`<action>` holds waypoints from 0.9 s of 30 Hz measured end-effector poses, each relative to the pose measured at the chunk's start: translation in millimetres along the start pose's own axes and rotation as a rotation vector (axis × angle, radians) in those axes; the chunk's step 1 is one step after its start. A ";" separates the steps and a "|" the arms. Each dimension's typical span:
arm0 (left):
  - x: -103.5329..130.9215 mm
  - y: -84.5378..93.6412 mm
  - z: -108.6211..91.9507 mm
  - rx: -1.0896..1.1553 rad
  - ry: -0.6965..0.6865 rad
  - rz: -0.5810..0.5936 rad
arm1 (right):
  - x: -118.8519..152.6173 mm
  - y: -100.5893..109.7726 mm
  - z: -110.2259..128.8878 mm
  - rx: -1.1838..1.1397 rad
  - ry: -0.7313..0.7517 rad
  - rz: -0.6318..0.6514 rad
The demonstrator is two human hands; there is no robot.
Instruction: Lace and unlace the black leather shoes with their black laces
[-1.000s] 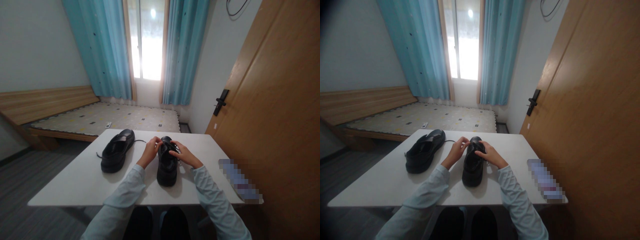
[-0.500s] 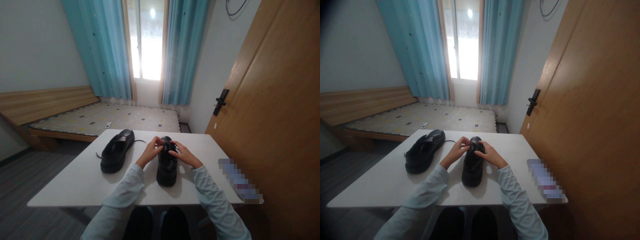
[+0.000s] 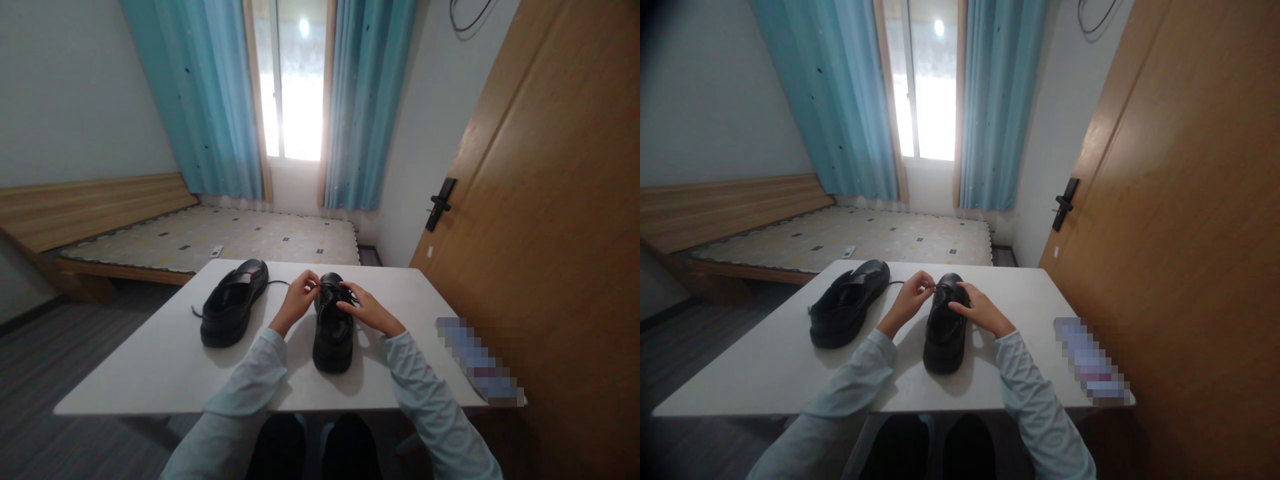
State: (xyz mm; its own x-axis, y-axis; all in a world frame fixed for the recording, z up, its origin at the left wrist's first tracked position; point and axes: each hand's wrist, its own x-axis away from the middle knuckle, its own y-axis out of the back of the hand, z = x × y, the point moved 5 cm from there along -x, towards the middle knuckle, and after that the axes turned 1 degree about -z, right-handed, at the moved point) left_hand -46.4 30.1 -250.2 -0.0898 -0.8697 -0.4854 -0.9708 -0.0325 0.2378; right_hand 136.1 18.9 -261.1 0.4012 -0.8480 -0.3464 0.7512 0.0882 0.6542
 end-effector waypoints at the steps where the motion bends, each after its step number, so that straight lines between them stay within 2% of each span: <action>1: 0.2 0.5 -0.9 -0.033 -0.006 -0.003 | 0.0 0.0 -0.1 -0.002 0.002 -0.001; 8: 0.4 5.5 -3.0 -0.229 -0.026 -0.024 | 0.3 0.6 0.6 -0.002 -0.008 0.002; 15: 0.9 10.3 -2.2 -0.255 0.030 0.028 | 0.3 1.3 3.5 -0.014 -0.011 0.004; 23: 1.2 11.1 -0.9 -0.353 -0.042 0.058 | 0.5 1.4 2.7 -0.017 -0.017 0.009; 27: 1.4 17.6 -0.1 -0.492 -0.079 0.019 | 0.6 2.0 4.6 -0.020 -0.004 0.008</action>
State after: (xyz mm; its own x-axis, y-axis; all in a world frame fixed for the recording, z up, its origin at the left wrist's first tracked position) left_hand -63.6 28.2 -246.6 -0.1418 -0.8332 -0.5345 -0.7504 -0.2617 0.6070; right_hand 135.4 16.2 -256.8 0.4050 -0.8494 -0.3383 0.7585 0.1055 0.6431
